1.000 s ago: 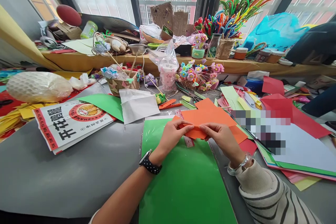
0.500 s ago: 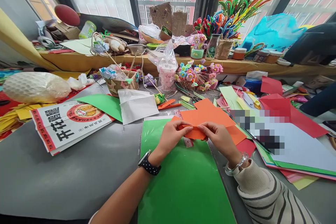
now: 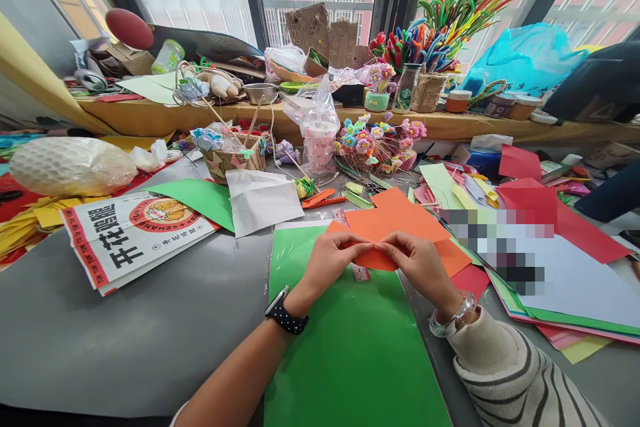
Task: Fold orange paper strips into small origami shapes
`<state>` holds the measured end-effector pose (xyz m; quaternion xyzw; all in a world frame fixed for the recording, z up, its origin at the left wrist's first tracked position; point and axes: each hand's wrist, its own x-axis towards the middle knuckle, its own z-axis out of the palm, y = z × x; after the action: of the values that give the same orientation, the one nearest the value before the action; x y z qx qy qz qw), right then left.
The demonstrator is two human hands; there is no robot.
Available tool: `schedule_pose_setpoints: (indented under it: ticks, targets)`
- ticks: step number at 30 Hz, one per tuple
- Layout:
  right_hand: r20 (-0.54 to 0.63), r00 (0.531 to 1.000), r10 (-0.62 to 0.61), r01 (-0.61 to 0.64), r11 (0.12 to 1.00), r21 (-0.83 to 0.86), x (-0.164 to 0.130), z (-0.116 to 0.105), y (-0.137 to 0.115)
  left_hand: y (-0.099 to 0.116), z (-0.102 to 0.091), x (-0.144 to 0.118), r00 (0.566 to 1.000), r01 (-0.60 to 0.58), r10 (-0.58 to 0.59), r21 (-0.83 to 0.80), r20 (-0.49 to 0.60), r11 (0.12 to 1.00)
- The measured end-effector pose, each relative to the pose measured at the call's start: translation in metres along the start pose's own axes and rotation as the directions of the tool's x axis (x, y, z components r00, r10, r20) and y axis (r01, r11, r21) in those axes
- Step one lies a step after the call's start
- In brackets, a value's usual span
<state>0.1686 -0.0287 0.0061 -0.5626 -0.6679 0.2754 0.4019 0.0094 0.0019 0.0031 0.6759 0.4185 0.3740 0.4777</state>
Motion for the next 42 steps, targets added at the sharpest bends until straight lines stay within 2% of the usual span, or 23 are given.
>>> schedule_pose_setpoints:
  ticks: [7,14,18,24,30,34,42]
  targets:
    - [0.01,0.999,0.049,-0.049,0.997,0.063,0.003,-0.003,-0.001,0.0,-0.002,0.002,0.999,0.036,-0.036,-0.018,0.02,0.999]
    - [-0.024,0.989,0.143,-0.14,0.984,0.106,0.004,-0.005,0.0,0.003,-0.001,0.001,0.994,0.078,-0.085,-0.092,-0.075,0.993]
    - [-0.03,0.978,0.207,-0.2,0.968,0.152,0.004,-0.005,0.002,0.001,-0.001,0.002,0.988,0.108,-0.125,-0.162,-0.095,0.981]
    - [0.056,0.982,0.181,-0.189,0.955,0.23,0.005,-0.007,0.003,-0.003,-0.002,0.003,0.988,0.077,-0.089,-0.097,-0.126,0.992]
    - [-0.033,0.975,0.221,-0.215,0.967,0.136,0.005,-0.011,0.005,-0.003,-0.002,0.003,0.982,0.079,-0.094,-0.092,-0.166,0.993]
    - [-0.01,0.983,0.183,-0.179,0.969,0.169,0.006,-0.012,0.004,-0.003,-0.003,0.003,0.98,0.071,-0.089,-0.103,-0.176,0.992]
    - [-0.049,0.988,0.144,-0.134,0.976,0.169,0.005,-0.01,0.005,-0.005,0.0,0.004,0.986,0.083,-0.116,-0.254,-0.118,0.964]
